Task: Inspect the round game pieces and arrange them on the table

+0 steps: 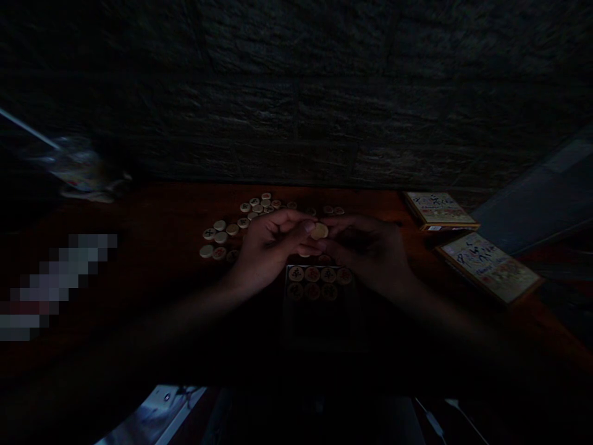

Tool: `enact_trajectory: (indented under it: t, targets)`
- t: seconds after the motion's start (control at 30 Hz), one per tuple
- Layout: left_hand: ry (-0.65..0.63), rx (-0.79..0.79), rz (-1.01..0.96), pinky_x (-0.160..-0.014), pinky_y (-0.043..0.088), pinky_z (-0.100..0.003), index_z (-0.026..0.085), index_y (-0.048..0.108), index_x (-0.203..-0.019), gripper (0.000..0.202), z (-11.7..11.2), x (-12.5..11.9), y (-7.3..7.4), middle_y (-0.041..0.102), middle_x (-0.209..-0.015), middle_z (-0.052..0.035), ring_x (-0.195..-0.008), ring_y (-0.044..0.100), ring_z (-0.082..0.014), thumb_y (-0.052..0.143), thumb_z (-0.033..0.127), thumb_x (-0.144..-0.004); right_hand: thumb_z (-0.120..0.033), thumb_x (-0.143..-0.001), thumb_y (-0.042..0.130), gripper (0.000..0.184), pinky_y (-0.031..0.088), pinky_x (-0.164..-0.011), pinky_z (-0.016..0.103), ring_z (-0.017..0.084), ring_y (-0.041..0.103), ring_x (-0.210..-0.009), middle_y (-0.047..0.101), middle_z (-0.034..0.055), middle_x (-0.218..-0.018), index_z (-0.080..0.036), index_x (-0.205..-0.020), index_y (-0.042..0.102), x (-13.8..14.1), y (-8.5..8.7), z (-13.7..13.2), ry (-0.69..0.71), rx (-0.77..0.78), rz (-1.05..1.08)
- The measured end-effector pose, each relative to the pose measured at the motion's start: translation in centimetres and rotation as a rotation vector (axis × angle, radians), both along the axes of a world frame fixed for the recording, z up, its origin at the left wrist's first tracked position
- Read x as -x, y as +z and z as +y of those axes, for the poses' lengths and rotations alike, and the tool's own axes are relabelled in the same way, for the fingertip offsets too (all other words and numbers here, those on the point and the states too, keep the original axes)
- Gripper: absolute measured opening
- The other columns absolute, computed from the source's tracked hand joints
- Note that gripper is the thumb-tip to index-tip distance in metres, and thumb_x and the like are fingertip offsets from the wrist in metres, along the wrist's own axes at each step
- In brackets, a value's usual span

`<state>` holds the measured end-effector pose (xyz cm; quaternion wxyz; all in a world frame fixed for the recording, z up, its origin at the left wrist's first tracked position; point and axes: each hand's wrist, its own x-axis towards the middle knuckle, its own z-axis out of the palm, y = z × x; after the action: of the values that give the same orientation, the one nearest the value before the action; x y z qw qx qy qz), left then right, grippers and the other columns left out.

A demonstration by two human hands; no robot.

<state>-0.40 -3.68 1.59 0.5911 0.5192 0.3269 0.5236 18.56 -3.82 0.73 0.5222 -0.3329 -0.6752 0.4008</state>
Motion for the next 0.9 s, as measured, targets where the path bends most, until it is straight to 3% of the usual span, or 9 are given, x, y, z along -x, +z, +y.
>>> enact_trajectory:
  t: [0.17, 0.43, 0.67, 0.9]
  targets:
    - [-0.068, 0.032, -0.075, -0.074, 0.066, -0.024, 0.016, 0.073, -0.093, 0.016, 0.0, -0.1, -0.1, 0.08, -0.083, -0.0019, -0.076, 0.079, -0.0151, 0.083, 0.026, -0.086, -0.025, -0.084, 0.083, 0.026, 0.056, -0.065, 0.024, 0.012, 0.07, -0.073, 0.074, 0.0006, -0.087, -0.023, -0.11, 0.078, -0.4, 0.1, 0.0, -0.079, -0.151, -0.123]
    - [-0.185, 0.037, -0.081, -0.082, 0.062, -0.02, 0.016, 0.078, -0.101, 0.015, -0.1, -0.1, -0.4, 0.08, -0.098, -0.0039, -0.087, 0.077, -0.0125, 0.081, 0.023, -0.088, -0.022, -0.083, 0.085, 0.032, 0.051, -0.066, 0.024, 0.012, 0.063, -0.077, 0.069, 0.0004, -0.09, -0.022, -0.114, 0.077, -0.7, 0.6, 0.1, -0.117, -0.434, -0.281]
    - [-0.206, 0.153, -0.203, -0.085, 0.063, -0.024, 0.016, 0.079, -0.103, 0.013, 0.1, 0.0, -0.2, 0.081, -0.103, -0.0065, -0.089, 0.078, -0.015, 0.076, 0.017, -0.091, -0.023, -0.084, 0.084, 0.034, 0.052, -0.069, 0.026, 0.013, 0.065, -0.08, 0.068, 0.0029, -0.093, -0.018, -0.117, 0.076, -0.9, 0.6, 0.2, -0.15, -0.478, -0.328]
    - [-0.211, 0.119, -0.213, -0.08, 0.063, -0.021, 0.017, 0.081, -0.099, 0.009, 0.3, -0.1, -0.2, 0.082, -0.099, -0.0051, -0.082, 0.078, -0.0131, 0.077, 0.018, -0.091, -0.02, -0.085, 0.082, 0.031, 0.051, -0.065, 0.024, 0.012, 0.064, -0.076, 0.069, 0.0031, -0.09, -0.015, -0.115, 0.076, -1.0, 1.1, 0.1, -0.147, -0.515, -0.371]
